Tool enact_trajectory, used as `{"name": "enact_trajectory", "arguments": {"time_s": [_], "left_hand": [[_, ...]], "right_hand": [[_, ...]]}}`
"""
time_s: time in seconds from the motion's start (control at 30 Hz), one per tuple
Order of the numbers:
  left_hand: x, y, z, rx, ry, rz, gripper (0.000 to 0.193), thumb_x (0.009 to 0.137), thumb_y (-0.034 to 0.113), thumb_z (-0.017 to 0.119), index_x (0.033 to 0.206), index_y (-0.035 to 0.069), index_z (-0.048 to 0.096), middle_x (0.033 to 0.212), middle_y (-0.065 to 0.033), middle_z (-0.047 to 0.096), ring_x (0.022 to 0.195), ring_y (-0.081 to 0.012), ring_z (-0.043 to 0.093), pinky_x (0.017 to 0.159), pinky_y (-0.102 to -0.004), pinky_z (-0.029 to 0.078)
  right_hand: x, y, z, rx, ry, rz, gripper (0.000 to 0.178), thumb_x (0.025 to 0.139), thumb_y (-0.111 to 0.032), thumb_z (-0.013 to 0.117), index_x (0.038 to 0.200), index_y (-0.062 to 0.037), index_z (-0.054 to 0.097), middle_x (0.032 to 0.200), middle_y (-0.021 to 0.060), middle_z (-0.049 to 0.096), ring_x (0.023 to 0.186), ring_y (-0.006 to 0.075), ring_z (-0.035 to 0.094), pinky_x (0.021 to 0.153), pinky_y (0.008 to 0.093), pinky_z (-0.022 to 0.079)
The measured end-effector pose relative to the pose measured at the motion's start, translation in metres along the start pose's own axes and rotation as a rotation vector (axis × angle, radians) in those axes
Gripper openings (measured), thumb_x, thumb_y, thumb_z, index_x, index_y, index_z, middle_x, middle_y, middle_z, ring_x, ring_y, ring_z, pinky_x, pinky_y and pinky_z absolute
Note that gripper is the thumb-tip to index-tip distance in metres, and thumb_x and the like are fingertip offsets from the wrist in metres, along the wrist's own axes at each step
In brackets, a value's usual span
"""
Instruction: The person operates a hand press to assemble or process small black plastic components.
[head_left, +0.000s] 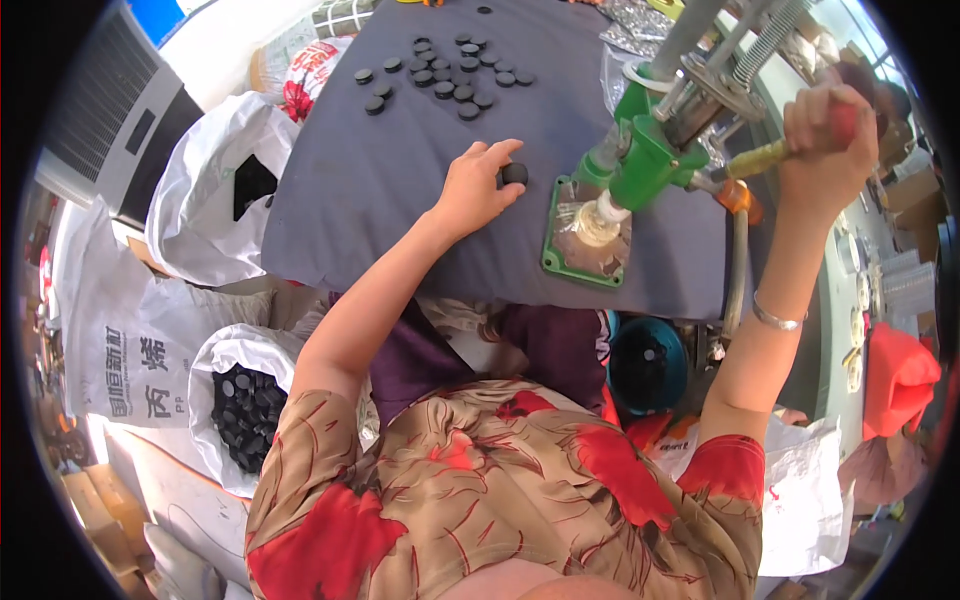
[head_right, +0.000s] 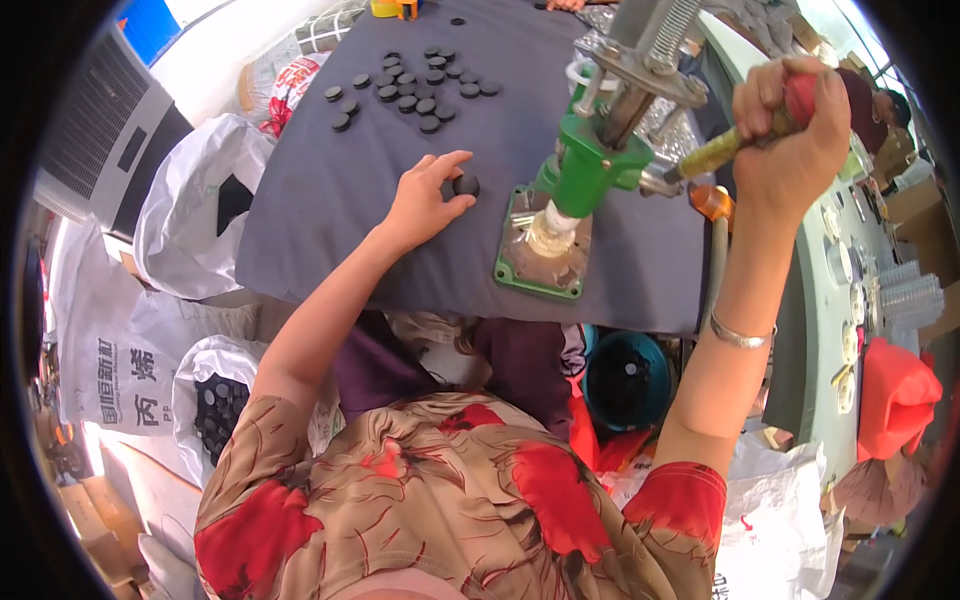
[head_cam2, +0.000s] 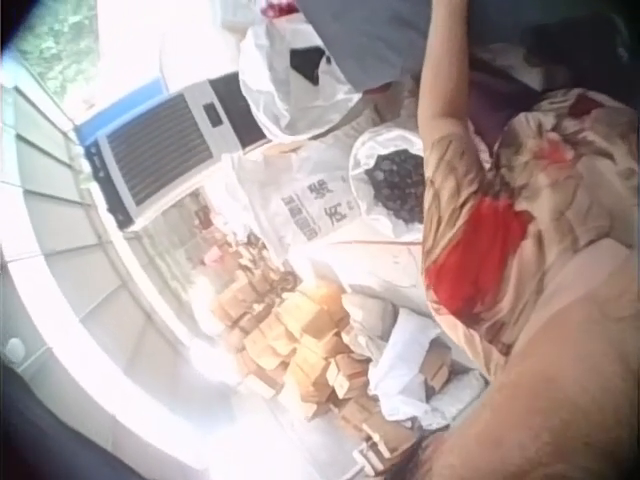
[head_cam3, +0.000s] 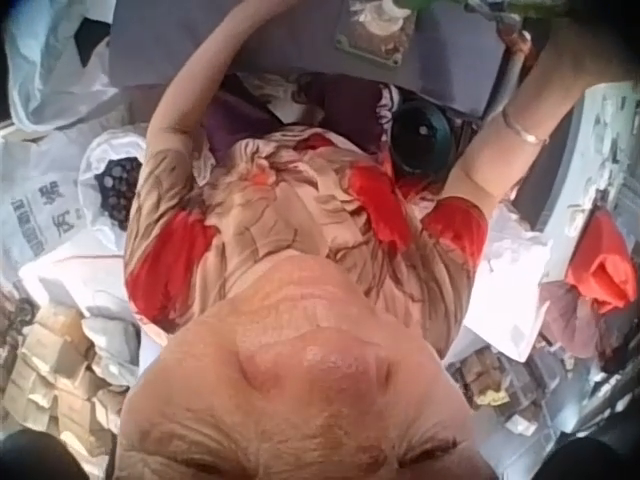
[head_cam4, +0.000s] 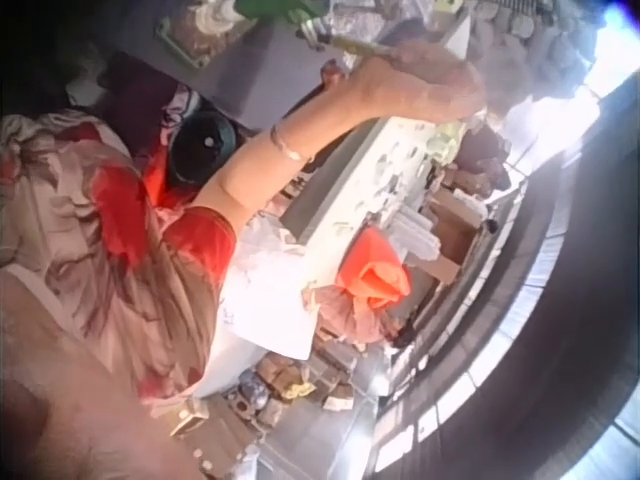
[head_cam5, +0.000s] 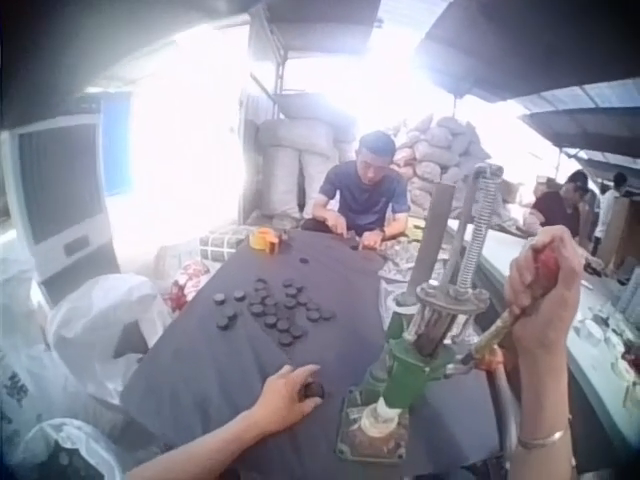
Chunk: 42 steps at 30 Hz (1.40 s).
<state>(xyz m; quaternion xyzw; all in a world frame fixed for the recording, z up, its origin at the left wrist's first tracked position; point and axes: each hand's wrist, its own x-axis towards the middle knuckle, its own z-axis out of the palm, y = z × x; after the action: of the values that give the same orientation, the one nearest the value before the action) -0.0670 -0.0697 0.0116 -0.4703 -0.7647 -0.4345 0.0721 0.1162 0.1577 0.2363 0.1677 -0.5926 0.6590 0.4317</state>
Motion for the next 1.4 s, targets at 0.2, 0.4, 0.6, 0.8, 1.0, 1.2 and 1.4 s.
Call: {"name": "enact_trajectory", "arguments": {"time_s": [0.2, 0.4, 0.6, 0.8, 1.0, 1.2, 1.4], "left_hand": [[-0.019, 0.052, 0.011, -0.223, -0.150, -0.001, 0.070, 0.064, 0.009, 0.075, 0.128, 0.008, 0.045, 0.093, -0.0109, 0.063, 0.088, -0.0273, 0.058, 0.075, -0.0364, 0.048], [-0.008, 0.072, 0.033, -0.132, -0.165, 0.073, 0.070, 0.066, 0.009, 0.072, 0.129, 0.005, 0.041, 0.097, -0.0148, 0.062, 0.093, -0.0331, 0.057, 0.078, -0.0405, 0.047], [0.002, 0.071, 0.054, -0.187, -0.158, 0.028, 0.073, 0.067, 0.008, 0.073, 0.131, 0.005, 0.039, 0.100, -0.0155, 0.062, 0.098, -0.0330, 0.058, 0.082, -0.0403, 0.048], [0.003, 0.068, 0.065, -0.367, -0.141, -0.014, 0.073, 0.066, 0.011, 0.075, 0.129, 0.002, 0.039, 0.105, -0.0145, 0.062, 0.102, -0.0348, 0.055, 0.087, -0.0427, 0.044], [0.008, 0.067, 0.067, -0.427, -0.168, 0.006, 0.074, 0.065, 0.011, 0.076, 0.129, 0.002, 0.039, 0.104, -0.0154, 0.062, 0.100, -0.0353, 0.056, 0.086, -0.0435, 0.044], [0.008, 0.064, 0.064, -0.399, -0.196, 0.007, 0.078, 0.065, 0.012, 0.077, 0.131, 0.002, 0.037, 0.105, -0.0152, 0.063, 0.101, -0.0355, 0.056, 0.087, -0.0436, 0.044], [0.006, 0.060, 0.062, -0.411, -0.221, 0.005, 0.088, 0.066, 0.009, 0.075, 0.139, 0.006, 0.027, 0.108, -0.0157, 0.064, 0.102, -0.0331, 0.059, 0.087, -0.0394, 0.046]], "right_hand": [[0.000, -0.001, 0.004, -0.086, 0.038, 0.003, 0.031, 0.088, -0.032, 0.047, 0.086, -0.0029, 0.056, 0.066, 0.0047, 0.041, 0.053, 0.0137, 0.035, 0.048, 0.0270, 0.029], [0.001, 0.000, 0.002, -0.196, 0.089, -0.020, 0.032, 0.086, -0.035, 0.047, 0.083, -0.0039, 0.055, 0.067, 0.0035, 0.037, 0.055, 0.0135, 0.033, 0.050, 0.0260, 0.027], [-0.003, 0.000, 0.015, -0.244, 0.168, -0.037, 0.032, 0.086, -0.035, 0.047, 0.081, -0.0035, 0.053, 0.067, 0.0036, 0.037, 0.054, 0.0136, 0.033, 0.050, 0.0260, 0.027], [-0.007, -0.004, 0.009, -0.182, 0.103, -0.047, 0.029, 0.088, -0.030, 0.046, 0.085, -0.0026, 0.055, 0.066, 0.0054, 0.041, 0.053, 0.0140, 0.035, 0.049, 0.0272, 0.029], [-0.042, -0.016, 0.015, -0.160, -0.039, -0.169, 0.025, 0.089, -0.026, 0.045, 0.091, -0.0021, 0.053, 0.067, 0.0095, 0.043, 0.052, 0.0173, 0.039, 0.048, 0.0292, 0.032], [-0.095, -0.020, 0.024, -0.341, -0.162, -0.302, 0.027, 0.090, -0.030, 0.049, 0.093, -0.0038, 0.049, 0.070, 0.0110, 0.044, 0.054, 0.0186, 0.040, 0.052, 0.0331, 0.035], [-0.149, -0.018, 0.027, -0.536, -0.154, -0.297, 0.026, 0.087, -0.031, 0.055, 0.085, -0.0049, 0.050, 0.069, 0.0092, 0.048, 0.059, 0.0211, 0.047, 0.065, 0.0422, 0.043]]}}
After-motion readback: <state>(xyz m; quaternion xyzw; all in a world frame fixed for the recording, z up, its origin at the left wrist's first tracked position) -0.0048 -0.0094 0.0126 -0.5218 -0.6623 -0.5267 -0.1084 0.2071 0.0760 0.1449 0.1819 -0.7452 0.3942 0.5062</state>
